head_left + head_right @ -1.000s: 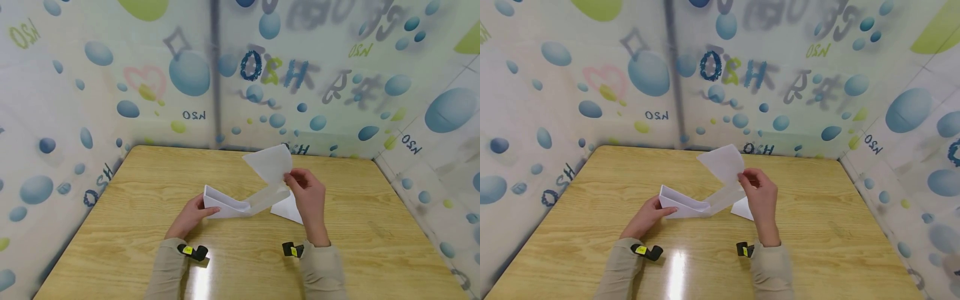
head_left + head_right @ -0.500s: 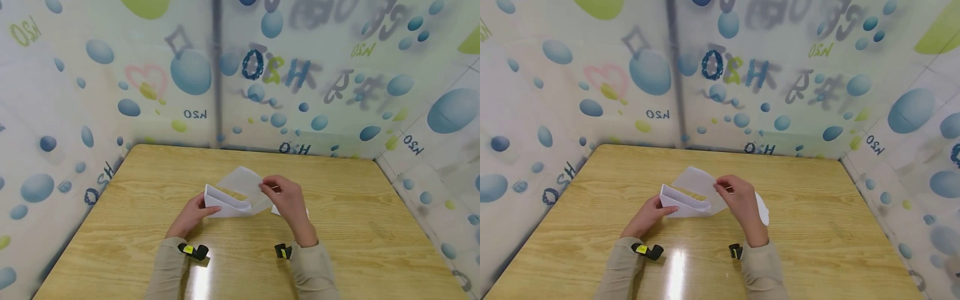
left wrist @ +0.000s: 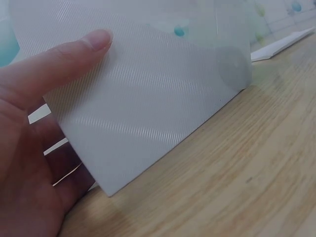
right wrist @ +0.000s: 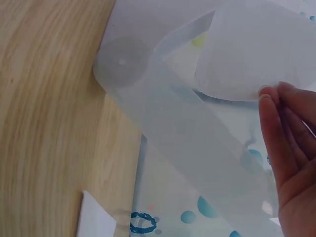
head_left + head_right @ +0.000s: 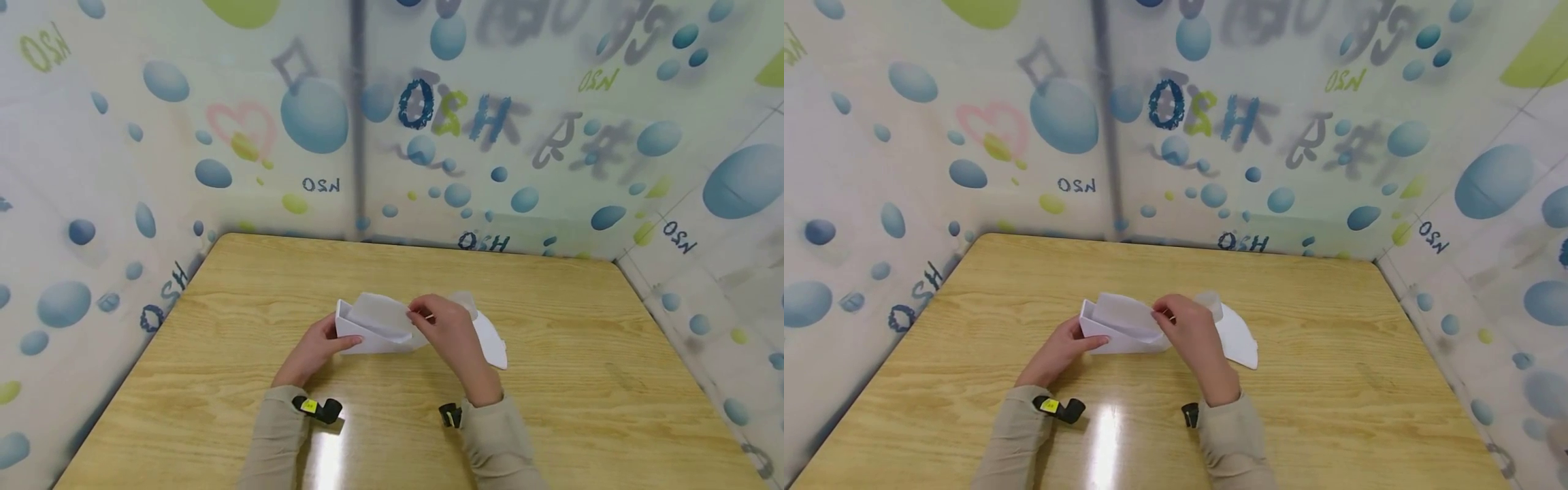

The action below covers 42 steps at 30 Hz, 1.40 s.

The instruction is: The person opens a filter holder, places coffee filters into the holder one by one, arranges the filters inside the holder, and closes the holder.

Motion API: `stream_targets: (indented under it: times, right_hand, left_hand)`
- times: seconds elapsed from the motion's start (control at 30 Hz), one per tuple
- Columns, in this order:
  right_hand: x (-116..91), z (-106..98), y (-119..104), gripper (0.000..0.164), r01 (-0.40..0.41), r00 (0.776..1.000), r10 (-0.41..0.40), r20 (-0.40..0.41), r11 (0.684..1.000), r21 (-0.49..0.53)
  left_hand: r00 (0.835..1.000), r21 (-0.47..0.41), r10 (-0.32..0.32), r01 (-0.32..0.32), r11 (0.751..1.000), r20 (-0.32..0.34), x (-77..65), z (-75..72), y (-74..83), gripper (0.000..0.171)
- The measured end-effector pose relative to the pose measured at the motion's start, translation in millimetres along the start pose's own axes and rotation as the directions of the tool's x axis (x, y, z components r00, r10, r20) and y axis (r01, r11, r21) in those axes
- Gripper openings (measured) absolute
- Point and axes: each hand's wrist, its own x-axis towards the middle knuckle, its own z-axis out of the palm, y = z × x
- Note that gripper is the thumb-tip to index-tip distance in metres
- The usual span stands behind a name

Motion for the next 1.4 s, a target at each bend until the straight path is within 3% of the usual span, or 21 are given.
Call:
stream_targets:
  times: [0.3, 0.93, 1.27, 1.4]
  right_hand:
    - [-1.9, 13.8, -2.3, 0.006, -0.021, 0.997, 0.026, 0.077, 0.998, -0.065]
    - [-5.3, 31.0, -5.6, 0.005, -0.034, 0.977, 0.053, 0.205, 0.995, -0.096]
    - [-7.2, 35.7, -4.2, 0.004, 0.005, 0.978, 0.021, 0.208, 0.992, -0.123]
    - [-7.0, 36.6, -4.3, 0.004, 0.013, 0.98, 0.014, 0.199, 0.991, -0.137]
  left_hand:
    - [1.0, 0.011, -0.011, 0.011, 1.0, 0.007, 0.0, -0.1, -0.1, 0.054]
    - [1.0, 0.008, -0.007, 0.007, 1.0, 0.02, 0.8, 0.2, 2.3, 0.051]
    - [0.999, 0.014, -0.024, 0.024, 1.0, 0.029, -11.3, 3.1, 29.2, 0.047]
    - [0.999, 0.013, -0.022, 0.022, 1.0, 0.026, -11.8, 3.0, 30.6, 0.048]
